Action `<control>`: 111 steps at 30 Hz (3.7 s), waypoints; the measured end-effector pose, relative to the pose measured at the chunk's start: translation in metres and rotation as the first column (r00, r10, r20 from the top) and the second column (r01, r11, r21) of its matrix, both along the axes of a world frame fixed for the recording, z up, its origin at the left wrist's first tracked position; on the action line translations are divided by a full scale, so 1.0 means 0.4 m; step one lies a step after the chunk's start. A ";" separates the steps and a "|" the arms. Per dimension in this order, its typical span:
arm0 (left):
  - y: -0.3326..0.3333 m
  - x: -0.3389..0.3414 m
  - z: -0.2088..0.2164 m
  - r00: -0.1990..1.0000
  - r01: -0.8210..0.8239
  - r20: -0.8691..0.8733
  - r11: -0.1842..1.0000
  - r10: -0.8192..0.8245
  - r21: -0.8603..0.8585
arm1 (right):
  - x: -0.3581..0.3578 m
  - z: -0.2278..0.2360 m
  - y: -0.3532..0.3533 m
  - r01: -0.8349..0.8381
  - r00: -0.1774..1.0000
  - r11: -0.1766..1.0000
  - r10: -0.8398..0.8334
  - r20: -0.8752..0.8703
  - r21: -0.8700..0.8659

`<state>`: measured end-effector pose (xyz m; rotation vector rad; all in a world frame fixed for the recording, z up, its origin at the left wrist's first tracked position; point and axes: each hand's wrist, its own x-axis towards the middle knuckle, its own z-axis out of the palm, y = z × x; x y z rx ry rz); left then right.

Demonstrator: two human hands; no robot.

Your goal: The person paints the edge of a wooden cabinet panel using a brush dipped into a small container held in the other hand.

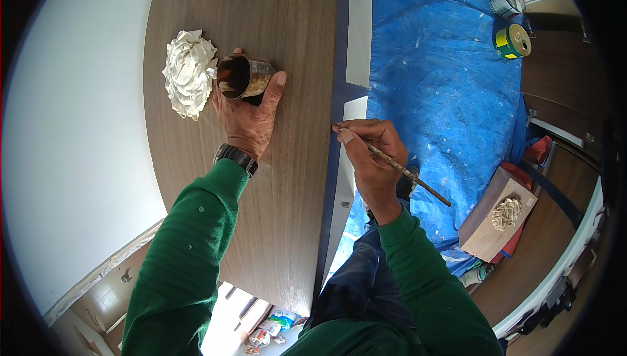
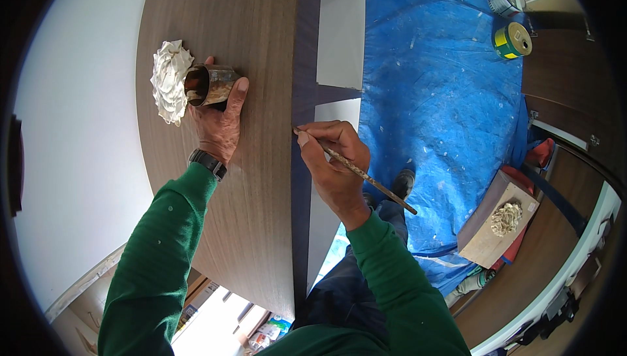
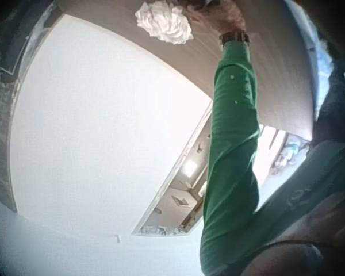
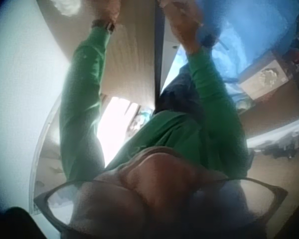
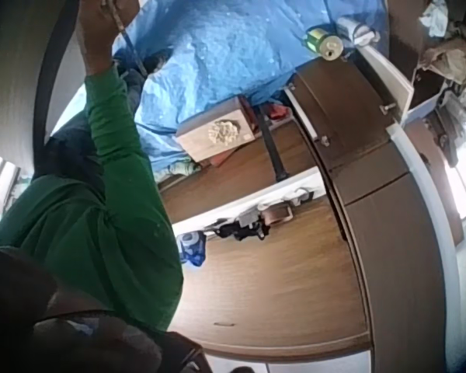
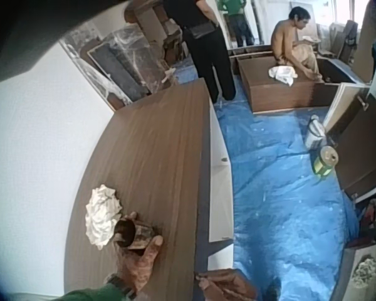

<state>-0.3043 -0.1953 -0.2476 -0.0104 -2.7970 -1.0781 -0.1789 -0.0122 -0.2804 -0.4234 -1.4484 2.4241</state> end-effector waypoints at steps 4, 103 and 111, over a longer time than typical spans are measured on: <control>0.005 0.002 0.005 1.000 -0.002 0.014 1.000 0.001 0.026 | 0.006 0.003 0.000 -0.007 1.000 1.000 0.007 0.002 0.008; -0.009 -0.009 -0.007 1.000 0.011 -0.007 1.000 -0.011 -0.006 | 0.093 0.018 -0.022 -0.058 0.998 0.998 0.057 0.031 0.015; -0.009 -0.009 -0.010 1.000 0.009 -0.001 1.000 -0.009 -0.001 | 0.114 0.015 -0.028 -0.060 0.998 0.998 0.060 0.034 0.008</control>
